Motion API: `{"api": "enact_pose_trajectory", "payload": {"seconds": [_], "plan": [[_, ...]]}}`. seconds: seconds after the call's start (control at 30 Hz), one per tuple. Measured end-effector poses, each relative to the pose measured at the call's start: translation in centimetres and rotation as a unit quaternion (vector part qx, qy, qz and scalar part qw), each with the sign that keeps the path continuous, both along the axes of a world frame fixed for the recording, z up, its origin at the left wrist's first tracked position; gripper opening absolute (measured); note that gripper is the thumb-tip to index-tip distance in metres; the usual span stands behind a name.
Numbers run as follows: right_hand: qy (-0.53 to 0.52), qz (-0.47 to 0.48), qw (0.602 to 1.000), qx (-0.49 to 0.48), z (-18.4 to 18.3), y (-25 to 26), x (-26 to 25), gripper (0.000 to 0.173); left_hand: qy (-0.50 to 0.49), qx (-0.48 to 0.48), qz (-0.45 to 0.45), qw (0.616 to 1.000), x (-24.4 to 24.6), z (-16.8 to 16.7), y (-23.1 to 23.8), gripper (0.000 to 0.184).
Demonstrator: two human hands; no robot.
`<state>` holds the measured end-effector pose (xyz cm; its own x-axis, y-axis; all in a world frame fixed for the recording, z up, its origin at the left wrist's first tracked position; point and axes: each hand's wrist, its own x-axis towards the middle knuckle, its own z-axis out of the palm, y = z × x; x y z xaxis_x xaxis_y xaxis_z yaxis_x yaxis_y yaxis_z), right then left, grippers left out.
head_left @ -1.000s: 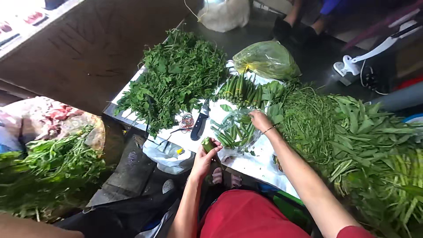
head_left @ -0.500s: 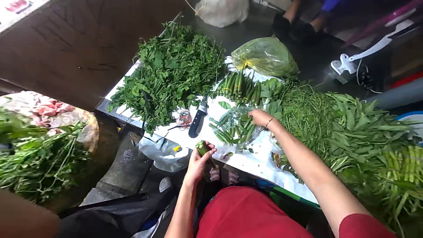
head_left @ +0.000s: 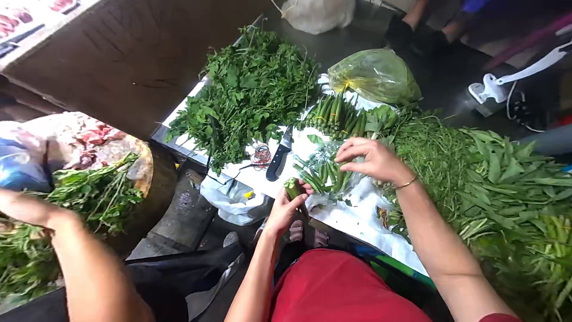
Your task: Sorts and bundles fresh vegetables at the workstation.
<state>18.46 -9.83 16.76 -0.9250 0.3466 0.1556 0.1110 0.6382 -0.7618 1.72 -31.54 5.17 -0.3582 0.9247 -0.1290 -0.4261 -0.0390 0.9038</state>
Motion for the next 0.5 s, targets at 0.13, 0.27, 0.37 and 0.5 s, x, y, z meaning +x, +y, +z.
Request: {"api": "enact_pose_trajectory", "payload": {"seconds": [0.13, 0.27, 0.37, 0.5], "plan": [[-0.031, 0.089, 0.996, -0.001, -0.6, -3.8, -2.8, 0.011, 0.009, 0.014, -0.021, 1.000, 0.6, 1.4, 1.0, 0.038], [-0.022, 0.070, 0.997, -0.025, -2.1, -5.1, -4.0, 0.014, 0.021, 0.005, -0.022, 1.000, 1.0, 2.3, 1.2, 0.046], [-0.009, 0.060, 0.998, -0.034, -2.1, -5.2, -4.1, 0.013, 0.038, 0.006, -0.025, 0.999, 1.0, 2.5, 1.2, 0.046], [-0.011, 0.038, 0.998, -0.056, -2.1, -5.2, -4.2, 0.013, 0.053, 0.003, -0.030, 0.998, 1.3, 2.5, 1.4, 0.043]]}}
